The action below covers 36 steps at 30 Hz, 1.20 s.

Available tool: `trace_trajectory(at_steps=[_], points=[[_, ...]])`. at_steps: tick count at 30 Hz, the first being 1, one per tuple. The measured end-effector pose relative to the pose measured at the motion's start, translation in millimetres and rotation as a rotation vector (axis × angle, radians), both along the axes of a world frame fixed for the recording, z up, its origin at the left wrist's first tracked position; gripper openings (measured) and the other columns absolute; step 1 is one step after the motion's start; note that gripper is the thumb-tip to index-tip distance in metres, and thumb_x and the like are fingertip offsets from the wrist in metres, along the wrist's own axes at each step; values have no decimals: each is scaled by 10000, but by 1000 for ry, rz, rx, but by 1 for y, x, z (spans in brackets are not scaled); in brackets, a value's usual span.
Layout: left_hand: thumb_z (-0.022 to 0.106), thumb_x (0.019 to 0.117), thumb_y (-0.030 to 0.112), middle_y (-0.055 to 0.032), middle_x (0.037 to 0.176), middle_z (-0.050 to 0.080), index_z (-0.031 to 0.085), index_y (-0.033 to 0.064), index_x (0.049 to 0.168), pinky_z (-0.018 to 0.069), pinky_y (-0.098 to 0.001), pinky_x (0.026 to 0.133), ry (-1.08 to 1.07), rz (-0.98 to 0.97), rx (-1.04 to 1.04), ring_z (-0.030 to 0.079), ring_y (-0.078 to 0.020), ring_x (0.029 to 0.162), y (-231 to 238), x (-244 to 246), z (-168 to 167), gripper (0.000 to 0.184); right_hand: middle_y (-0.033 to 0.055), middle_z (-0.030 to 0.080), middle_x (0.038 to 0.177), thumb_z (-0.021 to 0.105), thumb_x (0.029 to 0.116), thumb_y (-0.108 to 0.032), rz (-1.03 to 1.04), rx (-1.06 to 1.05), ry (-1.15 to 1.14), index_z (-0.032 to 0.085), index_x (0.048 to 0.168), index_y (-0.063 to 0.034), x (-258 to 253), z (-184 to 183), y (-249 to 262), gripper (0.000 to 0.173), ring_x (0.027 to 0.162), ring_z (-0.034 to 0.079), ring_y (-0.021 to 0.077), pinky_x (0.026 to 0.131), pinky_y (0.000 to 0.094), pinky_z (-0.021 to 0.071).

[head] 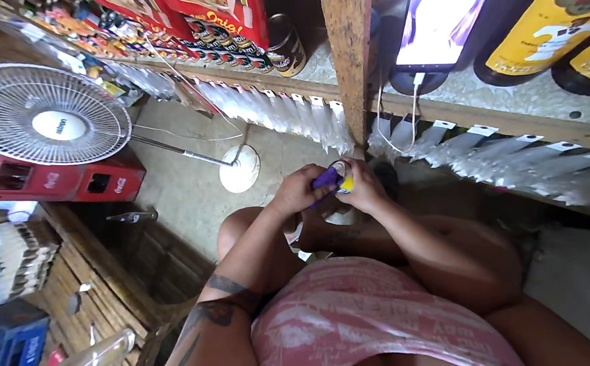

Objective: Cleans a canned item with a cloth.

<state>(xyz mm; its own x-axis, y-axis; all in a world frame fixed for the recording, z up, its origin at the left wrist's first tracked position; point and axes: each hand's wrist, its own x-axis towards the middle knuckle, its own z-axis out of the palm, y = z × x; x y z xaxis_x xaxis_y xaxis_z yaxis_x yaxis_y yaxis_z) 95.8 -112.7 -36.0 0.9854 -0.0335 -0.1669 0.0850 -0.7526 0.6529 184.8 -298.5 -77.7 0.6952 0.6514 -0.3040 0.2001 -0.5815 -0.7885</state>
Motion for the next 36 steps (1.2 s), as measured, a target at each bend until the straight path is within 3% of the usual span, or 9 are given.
trace_trajectory(at_steps=[4, 10, 13, 18, 23, 26, 31, 36], points=[[705, 944, 309, -137, 1123, 690, 692, 32, 1179, 568, -495, 879, -116, 2, 12, 687, -246, 998, -3, -1, -3, 363, 213, 502, 1445, 854, 786, -229, 71, -5, 43, 429, 1508, -68, -4, 7, 1, 854, 1359, 470, 355, 1123, 497, 396], [713, 938, 260, -173, 1142, 687, 689, 25, 1187, 574, -542, 837, -218, 42, 192, 698, -324, 990, -7, 3, 0, 343, 207, 515, 1426, 845, 797, -279, 173, -1, 35, 427, 1487, -20, -9, 7, 3, 847, 1335, 493, 339, 1123, 490, 391], [718, 942, 254, -182, 1156, 682, 689, 38, 1209, 571, -565, 820, -138, 88, 285, 700, -353, 978, -7, 6, 5, 344, 228, 509, 1433, 838, 802, -264, 186, 5, 5, 424, 1487, -3, -9, 8, 2, 842, 1348, 484, 354, 1136, 492, 373], [689, 972, 304, -189, 1191, 673, 674, 64, 1254, 544, -593, 871, 83, 153, 382, 682, -384, 1037, -5, 11, 10, 371, 211, 524, 1422, 845, 792, -233, 133, 38, -36, 438, 1504, -62, -10, 4, 1, 838, 1346, 487, 347, 1122, 478, 400], [674, 980, 308, -183, 1200, 666, 660, 69, 1267, 533, -607, 885, 207, 111, 291, 677, -369, 1049, 1, 11, 13, 375, 225, 497, 1444, 852, 785, -195, 47, 41, -33, 442, 1502, -65, -6, 6, -1, 836, 1359, 467, 370, 1113, 504, 405], [691, 969, 302, -160, 1155, 682, 679, 53, 1211, 535, -571, 907, 179, 22, 133, 678, -311, 1039, 6, 7, 12, 348, 228, 503, 1438, 871, 760, -191, -6, 46, -42, 437, 1503, -58, -2, 3, -2, 870, 1358, 469, 375, 1121, 510, 398], [717, 938, 266, -144, 1136, 692, 700, 26, 1150, 547, -513, 916, 27, -34, -18, 679, -262, 1027, 1, 2, 6, 320, 237, 498, 1439, 883, 744, -196, -25, 43, -38, 432, 1498, -46, 0, 0, -1, 892, 1349, 474, 387, 1118, 527, 397], [716, 933, 239, -146, 1108, 691, 700, 6, 1132, 563, -449, 913, -214, -17, -67, 678, -233, 1017, -6, 2, -4, 307, 204, 477, 1475, 844, 805, -269, 98, -36, 41, 426, 1508, -52, -7, 9, 2, 846, 1383, 448, 345, 1144, 488, 377]])
